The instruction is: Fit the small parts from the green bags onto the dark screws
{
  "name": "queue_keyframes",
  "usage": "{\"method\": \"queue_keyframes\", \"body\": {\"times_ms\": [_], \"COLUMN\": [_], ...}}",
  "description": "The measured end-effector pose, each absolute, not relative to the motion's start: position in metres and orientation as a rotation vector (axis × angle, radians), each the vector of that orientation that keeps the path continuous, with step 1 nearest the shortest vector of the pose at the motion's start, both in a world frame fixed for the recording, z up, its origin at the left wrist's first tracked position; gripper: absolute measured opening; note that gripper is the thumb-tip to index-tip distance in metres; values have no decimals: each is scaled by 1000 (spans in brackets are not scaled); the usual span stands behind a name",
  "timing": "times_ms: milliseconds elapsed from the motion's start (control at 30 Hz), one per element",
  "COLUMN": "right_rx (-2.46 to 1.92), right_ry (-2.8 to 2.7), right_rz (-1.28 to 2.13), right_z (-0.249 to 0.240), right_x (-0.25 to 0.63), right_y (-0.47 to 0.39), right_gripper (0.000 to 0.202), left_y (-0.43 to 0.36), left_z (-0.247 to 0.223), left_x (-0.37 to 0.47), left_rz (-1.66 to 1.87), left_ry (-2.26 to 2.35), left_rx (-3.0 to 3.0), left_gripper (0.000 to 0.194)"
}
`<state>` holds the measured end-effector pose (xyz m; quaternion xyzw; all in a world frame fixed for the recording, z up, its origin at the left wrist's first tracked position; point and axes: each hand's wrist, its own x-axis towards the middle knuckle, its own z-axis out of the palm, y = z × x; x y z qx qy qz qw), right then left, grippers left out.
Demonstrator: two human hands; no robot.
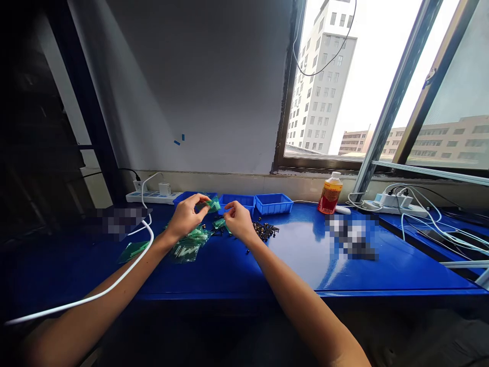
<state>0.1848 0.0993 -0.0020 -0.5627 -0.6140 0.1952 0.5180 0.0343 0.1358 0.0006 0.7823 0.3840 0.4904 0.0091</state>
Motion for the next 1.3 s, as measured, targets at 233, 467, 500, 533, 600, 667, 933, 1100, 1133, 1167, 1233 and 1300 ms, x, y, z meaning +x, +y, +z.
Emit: {"method": "queue_keyframes", "body": {"times_ms": [233, 467, 500, 533, 600, 667, 933, 1100, 1133, 1167, 1233, 1300], "right_rx": [-1364, -1405, -1412, -1419, -1427, -1426, -1364, -1364, -1370, -1375, -1378, -1375], "right_ry": [-1461, -1496, -1502, -1509, -1525, -1546, -1605, -1626, -1632, -1639, -1657, -1676], "right_rz": [434, 430, 435, 442, 462, 484, 510, 513, 515, 517, 520, 524], "right_z": [4, 2, 2, 1, 0, -2, -10, -7, -7, -7, -7, -7], "right_x": [185, 185, 185, 185, 185, 184, 181, 180, 180, 180, 180, 180], "right_y": [93, 94, 94, 94, 94, 94, 98, 97, 97, 96, 96, 95], "right_gripper": [9, 7, 7, 6, 5, 4, 6, 4, 3, 3, 2, 2], "left_y": [171, 189, 187, 185, 181, 179, 178, 175, 174, 174, 173, 174], "left_z": [12, -6, -10, -12, -14, -14, -14, -16, -16, -16, -16, -16], "left_x": [9, 15, 16, 17, 17, 16, 18, 21, 21, 21, 21, 21], "left_rz": [1699, 1511, 1485, 1464, 1431, 1408, 1346, 1323, 1319, 1317, 1314, 1312], "left_ry": [1489, 1514, 1505, 1501, 1502, 1509, 1472, 1431, 1427, 1424, 1418, 1404], "left_rx": [2314, 2381, 2390, 2394, 2390, 2377, 2378, 2382, 2378, 2374, 2367, 2366], "left_gripper": [13, 33, 34, 34, 35, 35, 30, 26, 26, 26, 25, 25]}}
